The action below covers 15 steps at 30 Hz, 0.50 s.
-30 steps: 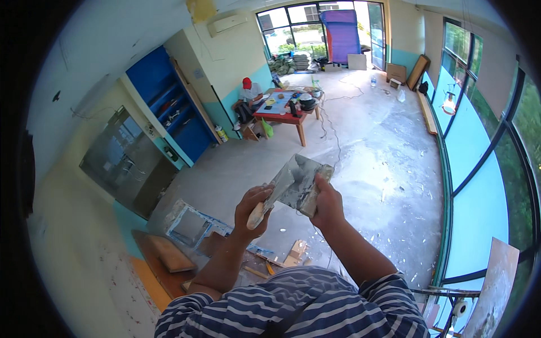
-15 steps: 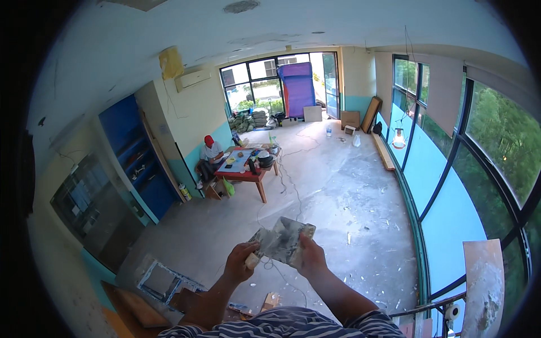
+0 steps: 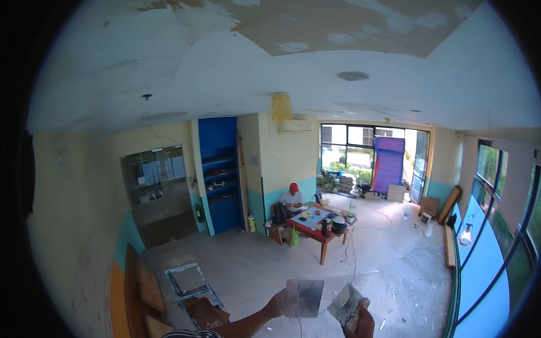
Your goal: The person applies patching compound to a ceiling using a taping knife and a hawk, reloading the knife from the hawk and smoothing the material over damaged areas.
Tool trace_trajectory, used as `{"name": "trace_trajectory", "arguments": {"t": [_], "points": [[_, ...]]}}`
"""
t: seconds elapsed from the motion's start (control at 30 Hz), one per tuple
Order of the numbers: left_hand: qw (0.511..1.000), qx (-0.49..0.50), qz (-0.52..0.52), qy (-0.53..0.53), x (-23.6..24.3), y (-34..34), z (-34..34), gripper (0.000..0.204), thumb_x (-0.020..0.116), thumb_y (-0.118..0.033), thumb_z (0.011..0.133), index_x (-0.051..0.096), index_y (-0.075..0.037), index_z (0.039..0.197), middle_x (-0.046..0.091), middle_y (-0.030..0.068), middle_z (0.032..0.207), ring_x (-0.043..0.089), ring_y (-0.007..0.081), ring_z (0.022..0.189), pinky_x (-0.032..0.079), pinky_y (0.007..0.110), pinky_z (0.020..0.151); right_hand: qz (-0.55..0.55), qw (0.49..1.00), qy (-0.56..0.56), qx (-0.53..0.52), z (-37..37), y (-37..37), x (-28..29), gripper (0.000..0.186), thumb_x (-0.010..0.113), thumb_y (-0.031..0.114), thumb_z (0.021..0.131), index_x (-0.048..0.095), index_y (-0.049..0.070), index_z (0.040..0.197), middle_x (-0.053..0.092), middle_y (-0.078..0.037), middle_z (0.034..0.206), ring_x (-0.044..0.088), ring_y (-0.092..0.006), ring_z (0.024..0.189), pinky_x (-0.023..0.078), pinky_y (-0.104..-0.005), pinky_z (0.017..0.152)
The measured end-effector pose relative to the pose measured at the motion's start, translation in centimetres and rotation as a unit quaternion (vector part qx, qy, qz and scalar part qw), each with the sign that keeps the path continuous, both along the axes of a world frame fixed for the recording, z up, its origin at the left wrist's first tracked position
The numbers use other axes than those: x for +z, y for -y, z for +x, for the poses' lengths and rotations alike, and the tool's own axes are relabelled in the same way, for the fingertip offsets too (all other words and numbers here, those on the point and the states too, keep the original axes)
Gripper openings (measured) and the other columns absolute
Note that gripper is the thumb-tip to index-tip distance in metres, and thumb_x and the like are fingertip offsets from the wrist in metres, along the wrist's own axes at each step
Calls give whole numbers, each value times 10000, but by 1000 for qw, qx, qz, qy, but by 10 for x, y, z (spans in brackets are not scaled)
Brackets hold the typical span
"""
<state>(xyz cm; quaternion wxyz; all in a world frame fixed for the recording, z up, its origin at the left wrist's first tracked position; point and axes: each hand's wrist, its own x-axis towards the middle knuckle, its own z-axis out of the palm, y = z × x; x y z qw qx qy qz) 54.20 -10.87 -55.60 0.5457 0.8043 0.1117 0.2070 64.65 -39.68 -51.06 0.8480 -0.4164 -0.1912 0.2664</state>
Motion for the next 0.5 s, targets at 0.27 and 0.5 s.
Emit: {"name": "trace_trajectory", "arguments": {"t": [0.27,0.5], "points": [[980,51,-195,10,-43,-11,-9,528,600,-376,885,491,23,1213,613,123,1055,584,214,955,447,332,881,139,928,-319,137,-25,-9,9,362,416,305,987,499,39,1219,626,-97,1064,640,-204,872,558,-304,603],[949,173,-265,-12,9,21,-62,459,640,-309,866,514,13,1169,623,95,1004,592,207,916,465,343,844,164,924,-293,184,-2,3,-19,344,384,286,992,486,51,1223,620,-86,1009,613,-183,741,508,-286,502]]}}
